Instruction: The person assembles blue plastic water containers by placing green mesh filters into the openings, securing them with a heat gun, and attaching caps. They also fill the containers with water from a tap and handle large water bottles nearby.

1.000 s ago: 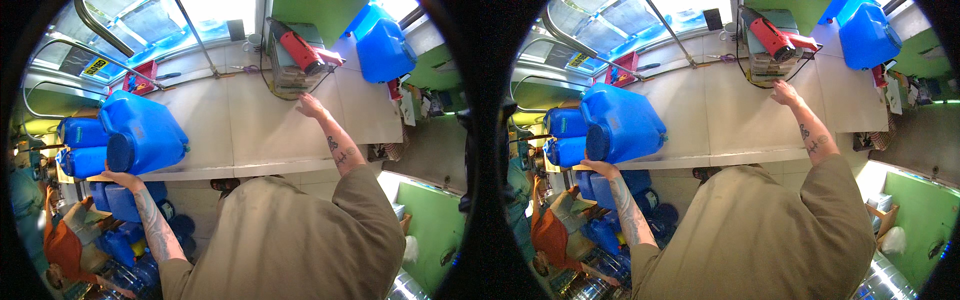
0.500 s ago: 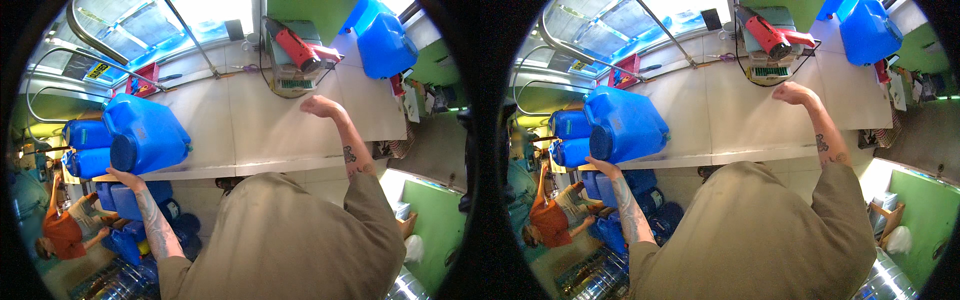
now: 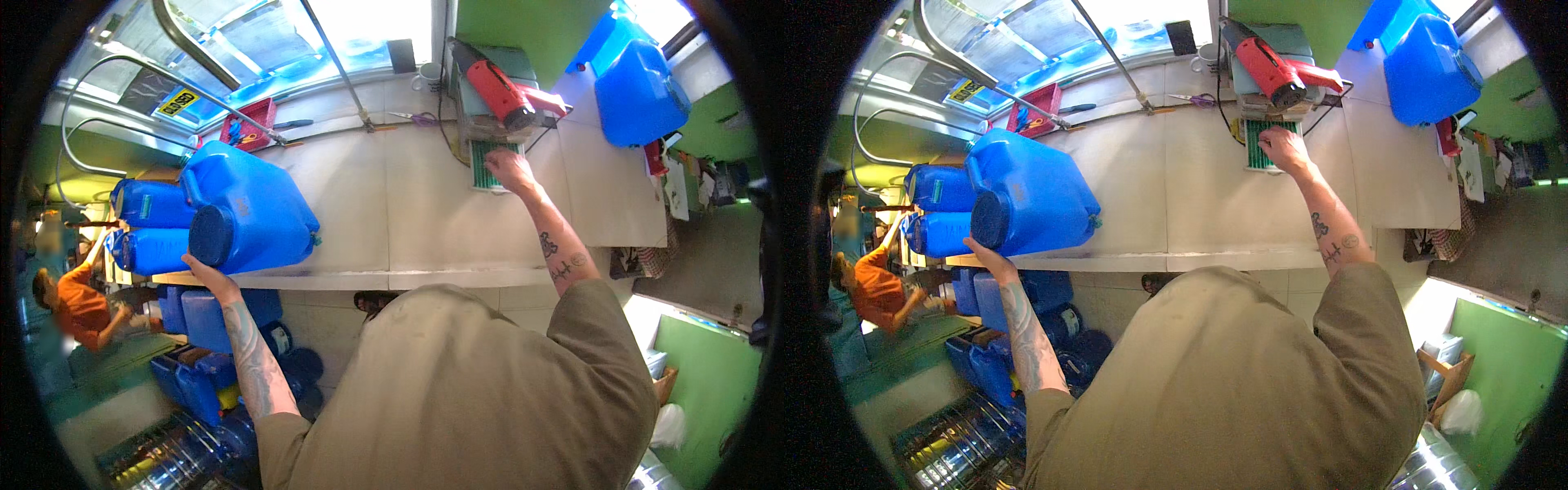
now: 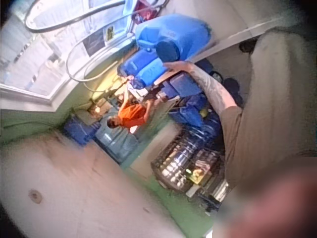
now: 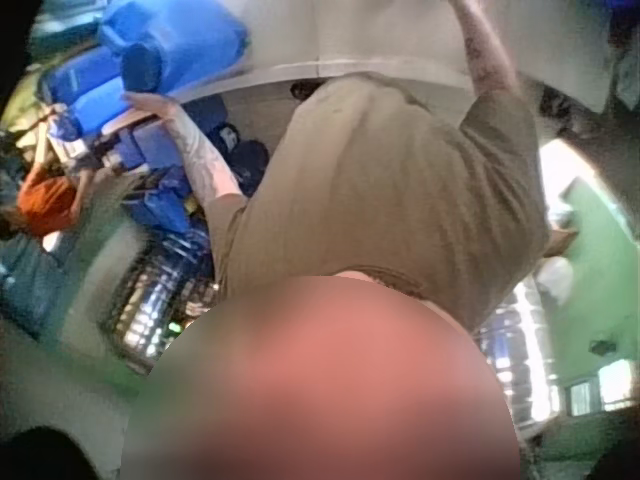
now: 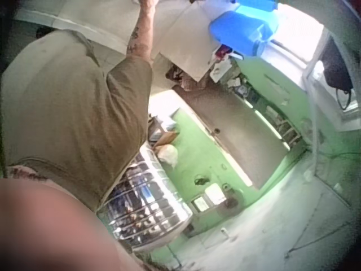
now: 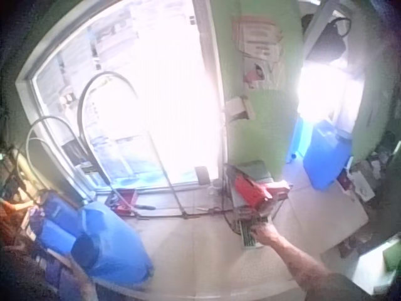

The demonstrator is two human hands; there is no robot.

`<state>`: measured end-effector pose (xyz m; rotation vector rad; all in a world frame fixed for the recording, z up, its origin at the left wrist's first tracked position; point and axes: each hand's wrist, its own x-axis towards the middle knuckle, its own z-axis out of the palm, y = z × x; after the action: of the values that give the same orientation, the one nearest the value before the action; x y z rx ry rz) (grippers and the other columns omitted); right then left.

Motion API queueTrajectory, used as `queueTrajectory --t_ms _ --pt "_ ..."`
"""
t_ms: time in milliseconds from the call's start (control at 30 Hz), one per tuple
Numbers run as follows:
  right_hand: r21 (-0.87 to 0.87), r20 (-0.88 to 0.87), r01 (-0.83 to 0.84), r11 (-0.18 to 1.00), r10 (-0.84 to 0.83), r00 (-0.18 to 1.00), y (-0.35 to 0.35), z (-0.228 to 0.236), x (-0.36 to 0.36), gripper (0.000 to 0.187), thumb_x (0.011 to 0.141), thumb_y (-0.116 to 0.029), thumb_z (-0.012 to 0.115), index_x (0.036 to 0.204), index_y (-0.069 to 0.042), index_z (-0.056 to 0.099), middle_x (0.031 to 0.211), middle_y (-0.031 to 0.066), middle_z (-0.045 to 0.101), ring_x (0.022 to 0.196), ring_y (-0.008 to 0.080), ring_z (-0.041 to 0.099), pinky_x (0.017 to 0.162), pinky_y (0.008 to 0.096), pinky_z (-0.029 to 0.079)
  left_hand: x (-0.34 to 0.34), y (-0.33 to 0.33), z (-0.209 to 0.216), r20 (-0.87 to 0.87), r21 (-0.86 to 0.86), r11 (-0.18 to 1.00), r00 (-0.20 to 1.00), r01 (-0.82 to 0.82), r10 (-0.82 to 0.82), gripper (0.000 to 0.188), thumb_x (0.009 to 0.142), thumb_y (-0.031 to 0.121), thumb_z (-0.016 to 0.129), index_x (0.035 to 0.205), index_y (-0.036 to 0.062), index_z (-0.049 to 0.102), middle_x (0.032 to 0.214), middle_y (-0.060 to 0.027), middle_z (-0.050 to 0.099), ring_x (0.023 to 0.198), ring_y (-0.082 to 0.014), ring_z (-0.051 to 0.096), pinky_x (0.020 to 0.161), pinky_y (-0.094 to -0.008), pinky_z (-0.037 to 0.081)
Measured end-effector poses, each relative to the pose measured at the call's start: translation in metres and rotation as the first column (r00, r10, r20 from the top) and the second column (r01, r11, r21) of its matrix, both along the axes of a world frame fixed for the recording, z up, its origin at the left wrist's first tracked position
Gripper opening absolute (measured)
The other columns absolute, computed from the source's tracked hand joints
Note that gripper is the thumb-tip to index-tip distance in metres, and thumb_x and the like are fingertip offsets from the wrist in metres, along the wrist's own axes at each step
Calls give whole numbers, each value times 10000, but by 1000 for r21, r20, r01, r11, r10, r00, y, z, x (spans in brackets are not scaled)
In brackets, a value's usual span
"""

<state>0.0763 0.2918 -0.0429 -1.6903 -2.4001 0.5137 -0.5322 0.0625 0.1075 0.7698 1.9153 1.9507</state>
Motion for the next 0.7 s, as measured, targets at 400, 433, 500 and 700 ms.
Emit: queueTrajectory --t_ms 400,433,500,700 --pt "109 -102 201 973 -191 976 8 -32 -13 380 972 -234 569 1350 -188 560 1370 138 591 1200 359 591 995 453 499 -32 -21 -8 69 65 952 950 300 -305 705 1066 590 303 1490 47 455 1487 -74 500 1384 -223 425 1197 -381 232" --pt "206 -164 190 960 -158 974 4 -29 -15 367 965 -184 574 1331 -161 583 1368 159 587 1202 370 587 985 472 500 -33 -25 -4 79 65 959 957 275 -279 704 1062 595 312 1482 49 456 1480 -79 504 1382 -219 427 1194 -386 237" --pt "165 -229 197 966 -157 961 -4 -18 -17 289 947 -136 593 1232 -118 633 1313 172 604 1152 353 605 960 461 500 -34 -32 5 87 61 946 942 320 -324 701 1055 605 331 1466 53 459 1466 -88 512 1377 -212 431 1188 -394 246" --pt "408 -342 108 906 43 939 -45 39 -57 167 873 -71 689 1038 -59 660 1056 153 626 926 311 635 874 410 513 -56 -29 20 -194 -69 979 960 192 -202 581 1065 493 434 1421 37 494 1386 -119 564 1307 -216 502 1105 -373 368"
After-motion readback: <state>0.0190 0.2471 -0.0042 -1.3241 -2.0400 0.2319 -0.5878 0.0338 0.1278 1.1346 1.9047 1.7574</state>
